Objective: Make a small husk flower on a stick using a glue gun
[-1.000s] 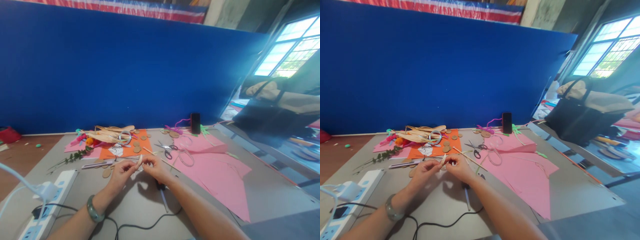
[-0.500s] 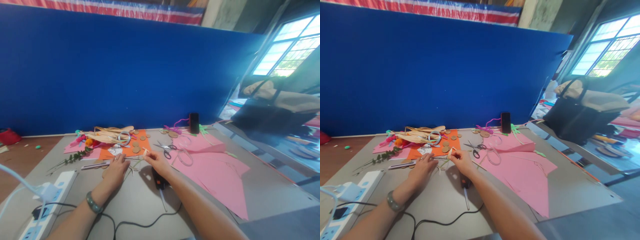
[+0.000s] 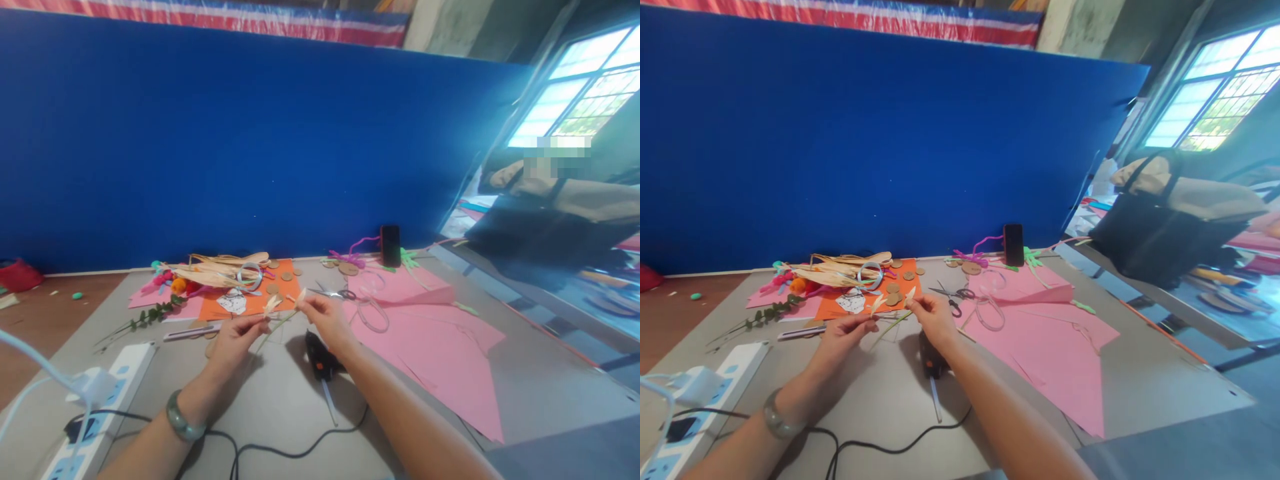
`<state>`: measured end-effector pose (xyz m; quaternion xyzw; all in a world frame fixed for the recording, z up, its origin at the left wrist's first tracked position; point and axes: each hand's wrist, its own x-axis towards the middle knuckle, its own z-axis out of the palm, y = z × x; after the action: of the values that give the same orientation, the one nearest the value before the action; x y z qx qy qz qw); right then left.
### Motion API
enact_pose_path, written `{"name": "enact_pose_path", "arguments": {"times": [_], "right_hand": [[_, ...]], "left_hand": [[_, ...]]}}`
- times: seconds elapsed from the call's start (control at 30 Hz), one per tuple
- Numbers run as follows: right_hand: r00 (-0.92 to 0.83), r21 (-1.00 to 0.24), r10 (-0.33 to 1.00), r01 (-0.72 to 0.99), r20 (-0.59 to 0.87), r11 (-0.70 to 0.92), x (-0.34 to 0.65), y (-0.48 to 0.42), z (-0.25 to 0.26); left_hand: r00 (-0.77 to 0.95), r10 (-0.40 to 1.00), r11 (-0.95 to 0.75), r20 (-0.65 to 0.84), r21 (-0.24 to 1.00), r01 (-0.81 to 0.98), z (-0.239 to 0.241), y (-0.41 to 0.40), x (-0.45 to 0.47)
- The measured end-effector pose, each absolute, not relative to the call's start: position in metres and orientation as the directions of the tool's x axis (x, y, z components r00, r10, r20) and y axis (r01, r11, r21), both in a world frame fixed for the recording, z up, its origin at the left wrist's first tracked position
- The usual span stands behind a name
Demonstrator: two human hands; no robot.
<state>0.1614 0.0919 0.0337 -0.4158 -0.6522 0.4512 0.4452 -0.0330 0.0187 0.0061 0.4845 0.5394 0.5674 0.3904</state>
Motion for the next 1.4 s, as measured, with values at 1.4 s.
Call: {"name": "enact_pose_path", "arguments": {"times": [1.4], "right_hand": [[-0.424, -0.98, 0.896, 0.082, 0.131, 0.183, 0.153, 0.062, 0.05]], "left_hand": [[-0.128, 0.992, -0.019, 0.007, 0.995, -0.099, 0.013, 0.004, -0.008]]}}
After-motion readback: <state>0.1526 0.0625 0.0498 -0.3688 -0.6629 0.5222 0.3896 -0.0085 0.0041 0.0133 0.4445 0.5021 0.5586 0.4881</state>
